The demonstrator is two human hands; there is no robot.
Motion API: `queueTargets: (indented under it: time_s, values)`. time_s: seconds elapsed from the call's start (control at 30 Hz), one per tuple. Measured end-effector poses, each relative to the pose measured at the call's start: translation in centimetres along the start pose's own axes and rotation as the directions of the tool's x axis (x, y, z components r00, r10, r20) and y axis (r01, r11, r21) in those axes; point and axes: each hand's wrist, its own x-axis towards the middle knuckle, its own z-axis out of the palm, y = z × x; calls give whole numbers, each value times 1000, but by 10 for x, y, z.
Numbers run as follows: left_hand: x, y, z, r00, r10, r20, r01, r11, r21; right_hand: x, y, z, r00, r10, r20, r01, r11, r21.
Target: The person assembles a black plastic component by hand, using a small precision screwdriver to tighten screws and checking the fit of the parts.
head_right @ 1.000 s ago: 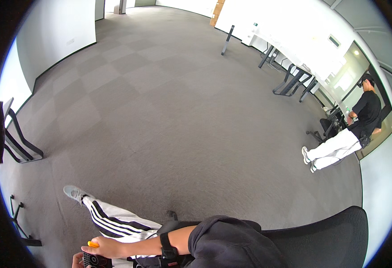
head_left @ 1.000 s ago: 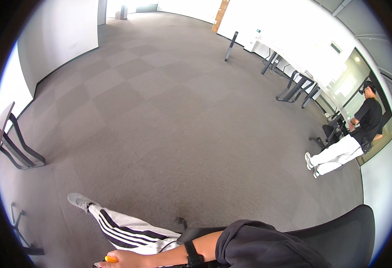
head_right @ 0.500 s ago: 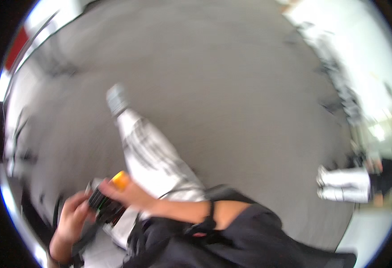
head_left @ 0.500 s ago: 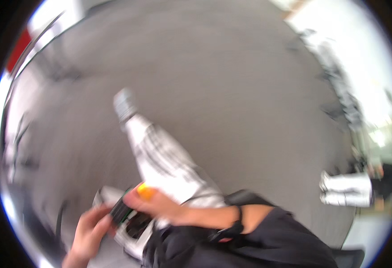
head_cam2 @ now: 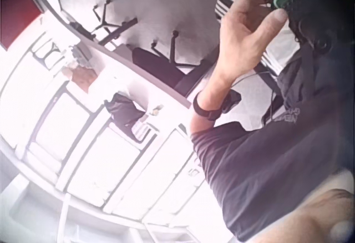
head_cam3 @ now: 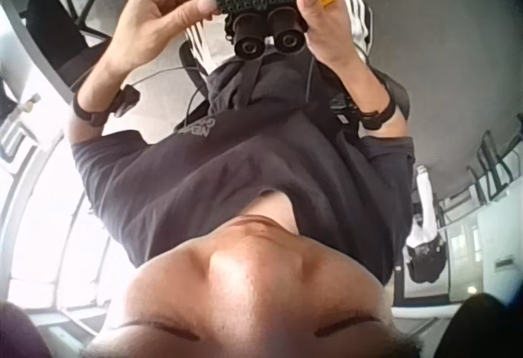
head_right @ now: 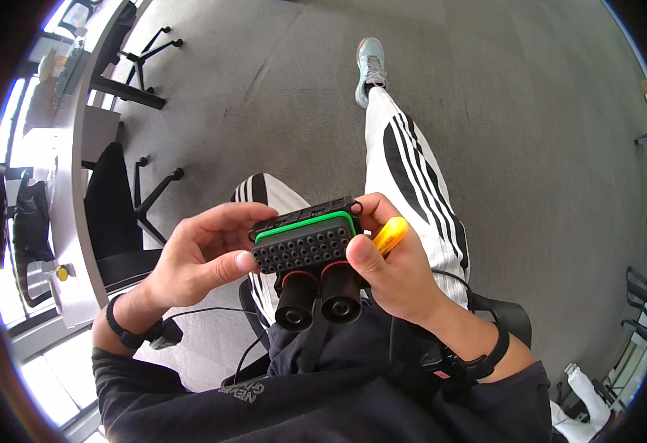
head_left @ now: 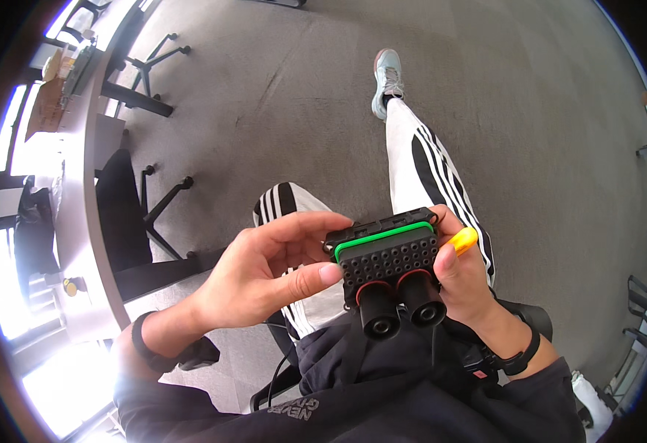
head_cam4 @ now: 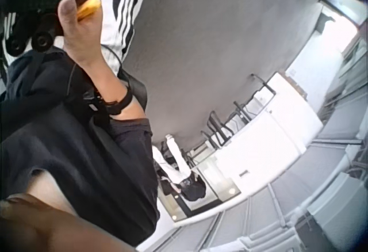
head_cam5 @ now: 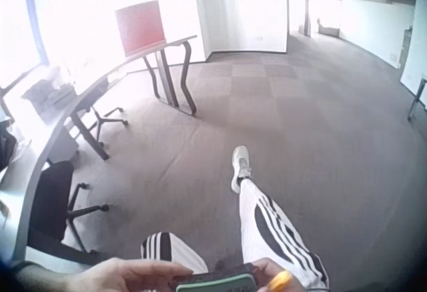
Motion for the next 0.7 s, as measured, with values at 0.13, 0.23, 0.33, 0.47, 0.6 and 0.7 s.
queueTargets:
  time_s: [0.13,0.23,0.33,0.47,0.6,0.7]
  values:
    - [-2,-5,5,994,-61,-89,58,998,-36,-1,8,-7,998,55,15,-55,998,-23]
    - [-5,11,8,993,-107,-51,110,992,59,-5,9,-8,999,16,35,-15,999,-48]
    - [-4,18,4,995,-96,-10,96,981,169,-6,8,-7,997,3,72,-1,1000,-25]
    - [9,15,0,999,6,53,-23,949,313,-6,3,-12,998,-13,67,16,999,-50]
    - [4,21,5,998,-30,52,19,980,200,-11,-5,-8,992,45,116,-42,999,-29]
    - [6,21,3,998,-38,45,28,978,208,-11,-6,-4,993,95,76,-96,995,4]
